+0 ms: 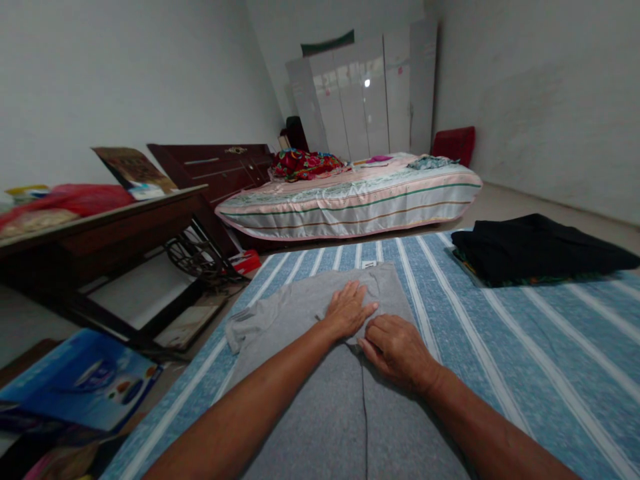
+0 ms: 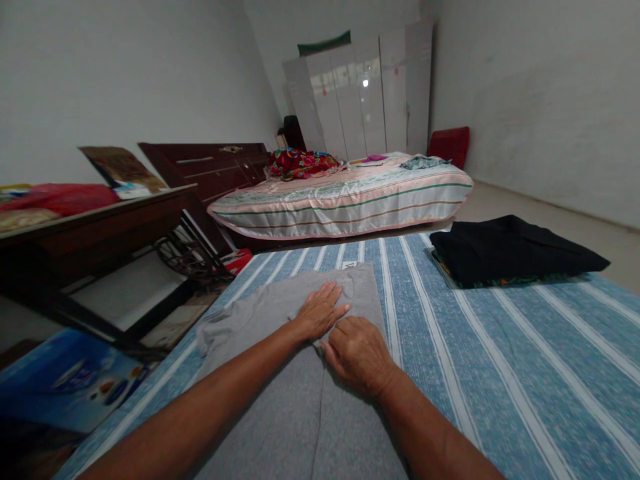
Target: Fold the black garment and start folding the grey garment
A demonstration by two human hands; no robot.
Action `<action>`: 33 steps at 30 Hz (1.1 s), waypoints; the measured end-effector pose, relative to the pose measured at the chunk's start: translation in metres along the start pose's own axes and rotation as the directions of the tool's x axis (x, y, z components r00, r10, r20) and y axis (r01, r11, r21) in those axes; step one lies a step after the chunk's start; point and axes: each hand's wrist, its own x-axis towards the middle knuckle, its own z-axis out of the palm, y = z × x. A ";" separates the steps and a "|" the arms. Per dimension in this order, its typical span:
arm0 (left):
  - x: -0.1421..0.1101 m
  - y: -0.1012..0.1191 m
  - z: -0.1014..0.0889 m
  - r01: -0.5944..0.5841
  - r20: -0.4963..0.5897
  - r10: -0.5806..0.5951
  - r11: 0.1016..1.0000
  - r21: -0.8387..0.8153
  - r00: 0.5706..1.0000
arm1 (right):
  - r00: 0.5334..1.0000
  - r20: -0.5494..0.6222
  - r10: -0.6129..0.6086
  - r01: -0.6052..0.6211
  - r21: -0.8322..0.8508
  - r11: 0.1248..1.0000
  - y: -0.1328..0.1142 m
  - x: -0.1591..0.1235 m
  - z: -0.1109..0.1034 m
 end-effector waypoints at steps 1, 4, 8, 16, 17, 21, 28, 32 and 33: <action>0.000 0.000 0.002 0.013 0.022 -0.013 1.000 -0.007 1.000 | 1.000 -0.019 0.005 -0.005 -0.006 1.000 0.000 0.000 0.001; -0.004 0.001 0.002 0.018 0.038 -0.017 1.000 -0.021 0.999 | 0.997 -0.056 0.059 -0.060 -0.016 0.998 0.001 0.000 0.002; -0.010 0.004 0.000 0.008 0.026 -0.009 1.000 0.004 1.000 | 0.982 -0.025 0.188 -0.188 -0.025 0.982 0.000 0.002 0.000; -0.019 -0.002 0.001 -0.019 0.021 0.021 0.996 -0.086 1.000 | 0.971 0.059 0.232 -0.227 -0.077 0.971 0.002 -0.006 0.008; -0.026 -0.004 -0.003 -0.017 -0.010 0.016 0.996 -0.093 1.000 | 0.972 0.061 0.229 -0.224 -0.084 0.971 0.003 -0.007 0.009; -0.080 -0.016 -0.027 0.008 -0.061 -0.012 0.998 -0.065 0.998 | 0.967 0.119 0.225 -0.211 -0.118 0.970 0.006 -0.012 0.012; -0.243 -0.059 -0.052 0.302 -0.135 -0.316 0.946 -0.114 0.939 | 0.950 0.211 0.231 -0.196 -0.173 0.965 0.012 -0.019 0.014; -0.317 -0.073 -0.048 0.505 -0.112 -0.559 0.805 -0.310 0.822 | 0.950 0.228 0.212 -0.173 -0.181 0.968 0.018 -0.025 0.016; -0.330 -0.073 -0.047 0.533 -0.080 -0.598 0.760 -0.373 0.797 | 0.951 0.229 0.208 -0.168 -0.183 0.969 0.019 -0.026 0.017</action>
